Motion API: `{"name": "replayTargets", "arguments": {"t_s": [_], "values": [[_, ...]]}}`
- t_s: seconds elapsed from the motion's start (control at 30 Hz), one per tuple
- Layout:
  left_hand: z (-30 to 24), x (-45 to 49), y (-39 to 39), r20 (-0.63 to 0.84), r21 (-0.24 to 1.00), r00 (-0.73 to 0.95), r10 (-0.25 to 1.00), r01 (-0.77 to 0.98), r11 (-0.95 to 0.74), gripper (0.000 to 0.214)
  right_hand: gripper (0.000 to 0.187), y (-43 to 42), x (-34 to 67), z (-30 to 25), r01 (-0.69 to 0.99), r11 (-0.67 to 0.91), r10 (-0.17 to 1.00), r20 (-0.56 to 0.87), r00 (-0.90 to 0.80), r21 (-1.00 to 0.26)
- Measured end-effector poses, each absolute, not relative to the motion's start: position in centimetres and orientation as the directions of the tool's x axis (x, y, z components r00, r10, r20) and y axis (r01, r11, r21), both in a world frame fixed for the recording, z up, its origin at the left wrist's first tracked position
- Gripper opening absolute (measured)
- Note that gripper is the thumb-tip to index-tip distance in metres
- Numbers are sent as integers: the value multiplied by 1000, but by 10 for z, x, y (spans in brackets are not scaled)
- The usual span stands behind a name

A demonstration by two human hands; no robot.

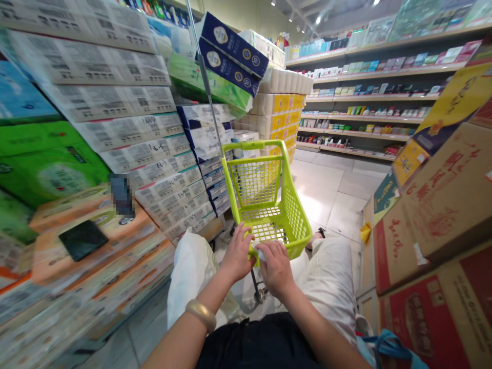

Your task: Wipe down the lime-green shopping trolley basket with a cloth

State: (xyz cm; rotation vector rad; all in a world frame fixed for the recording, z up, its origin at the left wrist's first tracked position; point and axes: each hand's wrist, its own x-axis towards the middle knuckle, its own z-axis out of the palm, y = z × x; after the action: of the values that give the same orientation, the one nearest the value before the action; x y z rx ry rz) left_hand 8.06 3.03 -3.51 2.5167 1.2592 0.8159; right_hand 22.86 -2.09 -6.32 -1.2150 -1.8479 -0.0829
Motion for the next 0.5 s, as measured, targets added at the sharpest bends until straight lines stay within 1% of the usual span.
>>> {"name": "replayTargets", "arguments": {"t_s": [0.07, 0.2, 0.27, 0.33, 0.4, 0.47, 0.5], "values": [[-34, 80, 30, 383, 407, 484, 787, 676, -614, 45, 36, -18, 248, -64, 788, 465, 698, 715, -47, -402], [-33, 82, 28, 374, 387, 484, 791, 694, -607, 43, 32, -8, 292, -67, 835, 287, 646, 739, 193, -469], [-34, 84, 27, 363, 385, 477, 800, 705, -595, 43, 31, -7, 290, -67, 833, 244, 637, 730, 248, -496], [-34, 85, 27, 364, 390, 471, 804, 707, -590, 42, 33, -12, 269, -65, 824, 273, 660, 720, 216, -497], [-35, 84, 28, 370, 402, 472, 801, 696, -595, 46, 36, -18, 240, -62, 804, 382, 702, 709, 67, -455], [-36, 82, 28, 370, 419, 477, 797, 680, -602, 50, 39, -23, 221, -60, 768, 495, 712, 696, -90, -408], [-36, 81, 29, 370, 425, 480, 796, 674, -604, 51, 40, -24, 219, -59, 753, 528, 710, 690, -139, -392]]}}
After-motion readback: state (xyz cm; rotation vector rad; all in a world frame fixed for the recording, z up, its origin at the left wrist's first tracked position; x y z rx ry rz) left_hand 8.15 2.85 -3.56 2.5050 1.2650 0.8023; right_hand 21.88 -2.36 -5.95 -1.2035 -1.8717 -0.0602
